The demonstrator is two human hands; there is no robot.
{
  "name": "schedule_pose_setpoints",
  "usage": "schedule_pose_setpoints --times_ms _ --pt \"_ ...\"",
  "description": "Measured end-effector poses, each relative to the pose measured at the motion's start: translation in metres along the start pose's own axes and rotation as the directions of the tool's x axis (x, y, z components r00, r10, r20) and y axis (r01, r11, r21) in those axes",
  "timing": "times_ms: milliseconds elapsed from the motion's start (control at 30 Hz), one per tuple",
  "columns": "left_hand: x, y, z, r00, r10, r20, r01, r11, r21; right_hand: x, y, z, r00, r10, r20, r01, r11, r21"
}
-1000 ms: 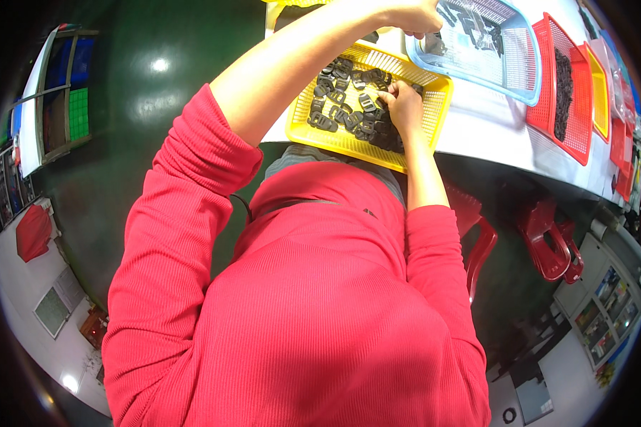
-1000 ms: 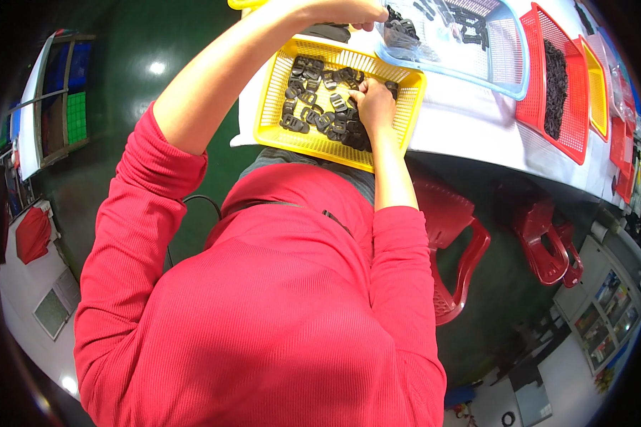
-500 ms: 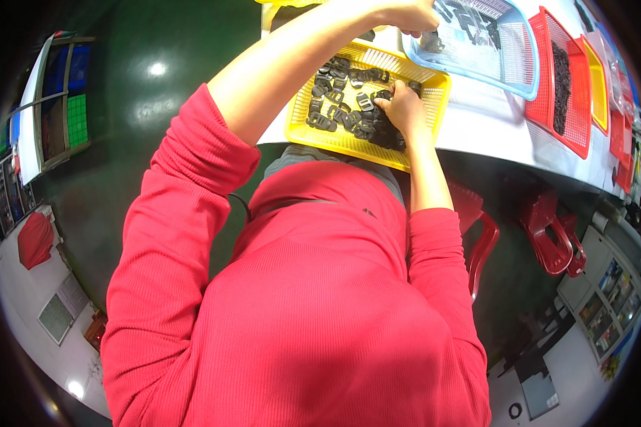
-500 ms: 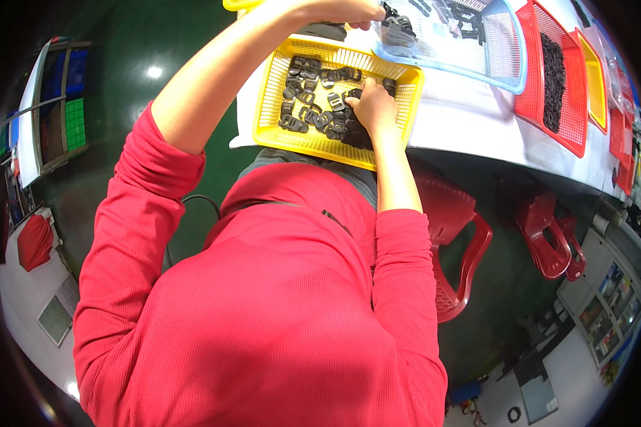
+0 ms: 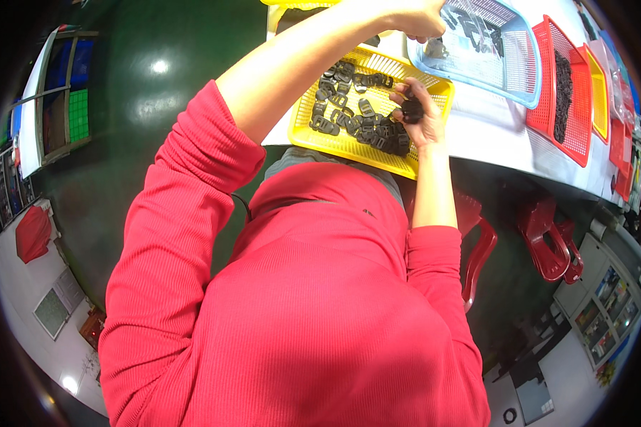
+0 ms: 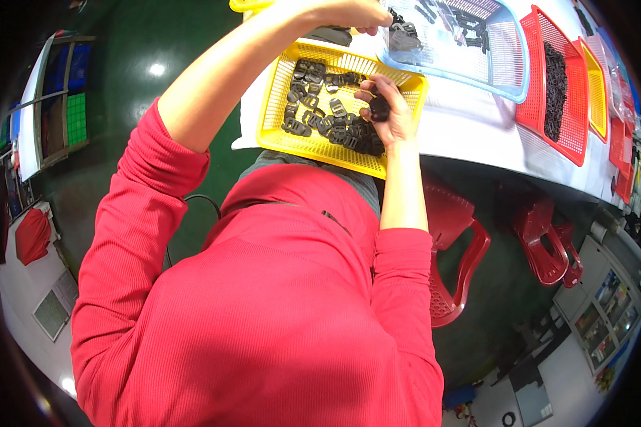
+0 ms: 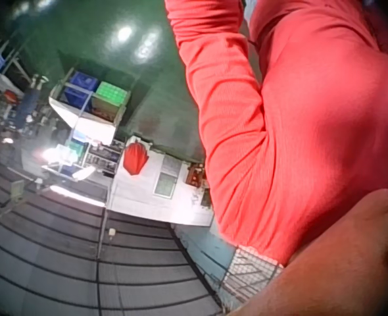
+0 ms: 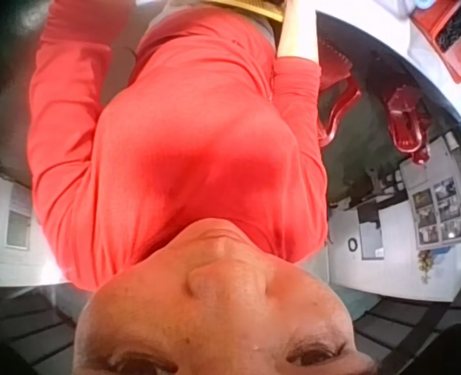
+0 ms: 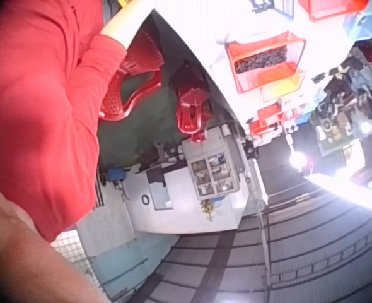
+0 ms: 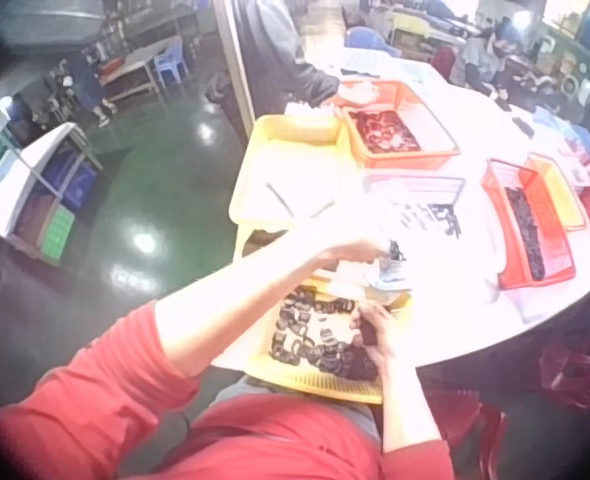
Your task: The person walks to a table and sorts small black plastic parts from a yellow basket into a clear plastic bag. They handle the parts one by one, placing them into the bag and then into a blue basket.
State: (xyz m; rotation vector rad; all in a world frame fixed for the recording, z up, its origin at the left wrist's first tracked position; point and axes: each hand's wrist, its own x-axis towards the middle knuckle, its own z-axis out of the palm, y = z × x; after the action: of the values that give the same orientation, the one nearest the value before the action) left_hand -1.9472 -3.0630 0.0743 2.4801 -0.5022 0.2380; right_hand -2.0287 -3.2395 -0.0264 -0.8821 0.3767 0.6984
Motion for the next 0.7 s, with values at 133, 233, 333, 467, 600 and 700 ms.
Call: schedule_pose_setpoints --times_ms 133,233,333,467,600,700 --pt "-0.003 0.014 -0.01 0.995 -0.099 0.011 0.099 0.991 -0.088 0.05 0.035 -0.011 0.964 -0.201 0.174 0.255 0.516 -0.818" --pt "-0.004 0.005 0.0 0.993 0.056 -0.107 -0.063 0.996 -0.069 0.051 0.05 0.005 0.705 -0.449 0.549 0.46 -0.301 -0.836" --pt "-0.004 -0.005 0.004 0.982 0.125 -0.141 -0.131 0.991 -0.034 0.058 0.054 0.002 0.691 -0.422 0.587 0.363 -0.499 -0.787" --pt "-0.006 -0.001 -0.002 1.0 0.012 -0.023 -0.013 0.997 -0.073 0.053 0.044 0.005 0.776 -0.416 0.474 0.304 -0.411 -0.859" --pt "-0.003 0.006 -0.015 0.992 -0.079 0.1 0.093 0.986 -0.136 0.059 0.044 0.013 0.918 -0.301 0.259 0.291 0.066 -0.954" --pt "-0.004 0.014 -0.026 0.964 -0.146 0.22 0.189 0.964 -0.187 0.063 0.055 0.008 0.829 -0.401 0.39 0.351 -0.17 -0.921"
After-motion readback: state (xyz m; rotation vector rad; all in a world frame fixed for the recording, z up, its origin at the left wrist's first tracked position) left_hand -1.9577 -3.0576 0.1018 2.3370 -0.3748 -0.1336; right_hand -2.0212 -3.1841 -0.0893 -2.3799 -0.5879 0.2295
